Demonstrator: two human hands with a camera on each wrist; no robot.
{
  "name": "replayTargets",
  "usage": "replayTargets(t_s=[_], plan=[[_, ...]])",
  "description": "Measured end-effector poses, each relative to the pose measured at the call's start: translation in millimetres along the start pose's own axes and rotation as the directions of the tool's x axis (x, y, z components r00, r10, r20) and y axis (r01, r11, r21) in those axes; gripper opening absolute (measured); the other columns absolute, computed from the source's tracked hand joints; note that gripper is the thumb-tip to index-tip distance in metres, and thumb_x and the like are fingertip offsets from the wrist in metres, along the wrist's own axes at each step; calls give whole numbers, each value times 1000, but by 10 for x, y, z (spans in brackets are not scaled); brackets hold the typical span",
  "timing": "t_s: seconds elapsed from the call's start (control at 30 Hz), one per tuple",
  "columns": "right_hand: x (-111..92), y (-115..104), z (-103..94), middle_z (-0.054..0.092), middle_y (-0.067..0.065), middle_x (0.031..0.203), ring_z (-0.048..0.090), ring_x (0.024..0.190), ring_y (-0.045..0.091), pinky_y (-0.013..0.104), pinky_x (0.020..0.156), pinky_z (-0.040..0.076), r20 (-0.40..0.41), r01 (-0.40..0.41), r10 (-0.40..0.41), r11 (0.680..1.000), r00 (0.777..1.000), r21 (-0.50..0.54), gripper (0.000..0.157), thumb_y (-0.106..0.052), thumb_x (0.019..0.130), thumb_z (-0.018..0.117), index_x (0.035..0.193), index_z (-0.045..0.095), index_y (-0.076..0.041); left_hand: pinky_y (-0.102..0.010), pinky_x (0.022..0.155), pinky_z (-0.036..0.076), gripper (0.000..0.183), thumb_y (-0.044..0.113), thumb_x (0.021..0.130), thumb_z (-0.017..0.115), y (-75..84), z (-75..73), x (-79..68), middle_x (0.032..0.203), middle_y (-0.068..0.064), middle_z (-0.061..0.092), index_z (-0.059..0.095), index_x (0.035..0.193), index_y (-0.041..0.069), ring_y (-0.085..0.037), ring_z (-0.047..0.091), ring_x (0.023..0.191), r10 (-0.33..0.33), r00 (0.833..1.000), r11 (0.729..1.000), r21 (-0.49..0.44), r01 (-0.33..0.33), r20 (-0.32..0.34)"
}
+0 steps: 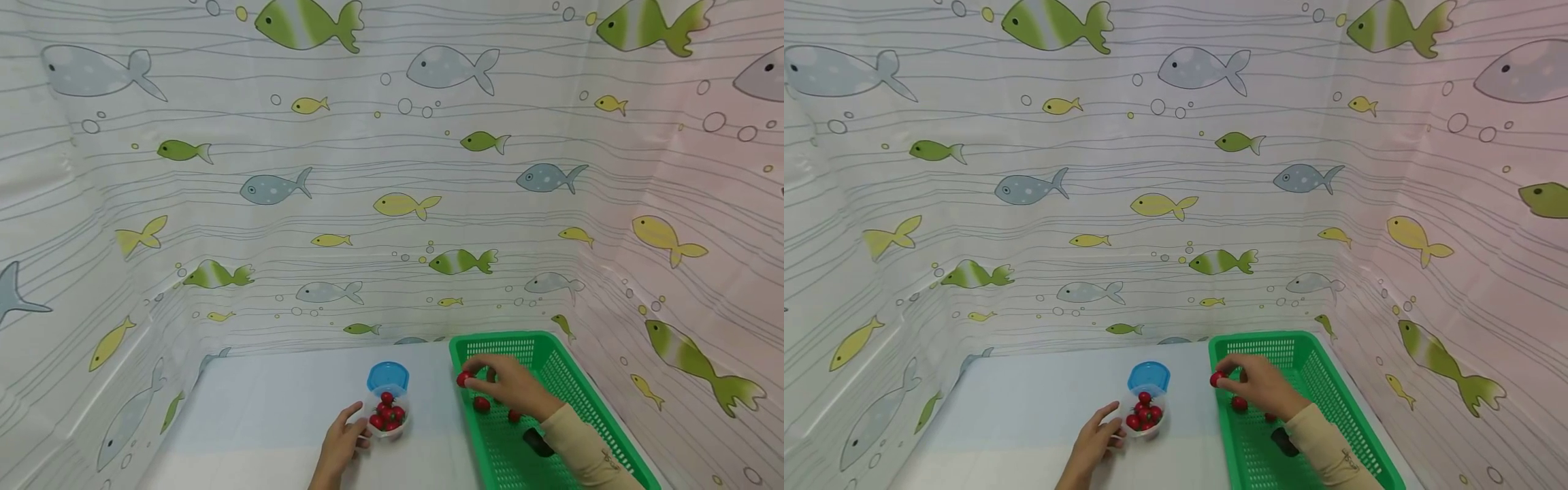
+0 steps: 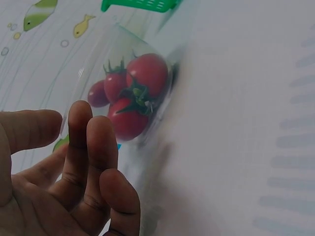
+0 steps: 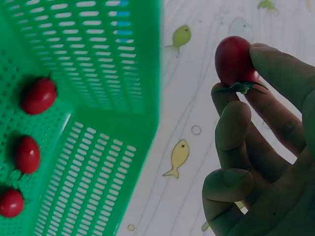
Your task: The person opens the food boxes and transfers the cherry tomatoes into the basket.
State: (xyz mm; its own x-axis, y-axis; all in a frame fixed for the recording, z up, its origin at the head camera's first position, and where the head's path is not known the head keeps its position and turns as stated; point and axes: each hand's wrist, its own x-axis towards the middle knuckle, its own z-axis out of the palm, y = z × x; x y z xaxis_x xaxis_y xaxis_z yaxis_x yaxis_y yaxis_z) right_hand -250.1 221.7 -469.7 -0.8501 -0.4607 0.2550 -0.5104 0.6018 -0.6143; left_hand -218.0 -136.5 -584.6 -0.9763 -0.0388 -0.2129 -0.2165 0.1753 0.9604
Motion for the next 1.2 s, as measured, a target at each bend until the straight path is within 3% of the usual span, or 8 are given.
replayTargets(t_s=[0.33,0.57,0.73,1.0,1.2], plan=[[-143,315,-39,70,-14,100,62,81,5,28,69,51,28,-20,22,997,999,-68,17,-33,95,72,110,72,-24,-34,62,45,57,25,101,58,-12,23,22,84,-2,71,43,149,0,-17,68,72,-18,1000,1000,4,18,-18],[-249,562,36,69,-11,99,64,88,8,34,74,54,89,-53,60,996,994,-78,17,-30,95,73,108,72,-18,-34,61,45,57,25,101,58,-30,16,16,83,-1,70,43,149,0,-17,68,72,-10,1000,1000,-7,10,-10],[-301,711,107,67,-14,92,63,86,6,32,72,52,132,-66,83,989,988,-133,16,-29,92,75,103,72,-18,-33,61,45,58,25,100,59,-29,12,19,84,-1,71,43,149,0,-18,68,73,-13,1000,1000,-9,13,-10],[-321,823,206,70,-10,91,66,85,12,32,72,53,193,-38,78,979,978,-201,15,-25,86,80,96,71,-19,-33,61,45,57,25,100,60,-20,1,22,83,-1,70,43,149,0,-17,68,72,-1,1000,1000,-21,1,-10],[-325,842,229,69,-8,89,64,82,10,32,69,52,217,-34,71,985,974,-170,15,-20,86,81,95,70,-15,-34,61,45,57,26,101,59,-14,-7,23,83,-1,70,44,149,1,-17,68,73,-3,1000,1000,-23,3,-12]])
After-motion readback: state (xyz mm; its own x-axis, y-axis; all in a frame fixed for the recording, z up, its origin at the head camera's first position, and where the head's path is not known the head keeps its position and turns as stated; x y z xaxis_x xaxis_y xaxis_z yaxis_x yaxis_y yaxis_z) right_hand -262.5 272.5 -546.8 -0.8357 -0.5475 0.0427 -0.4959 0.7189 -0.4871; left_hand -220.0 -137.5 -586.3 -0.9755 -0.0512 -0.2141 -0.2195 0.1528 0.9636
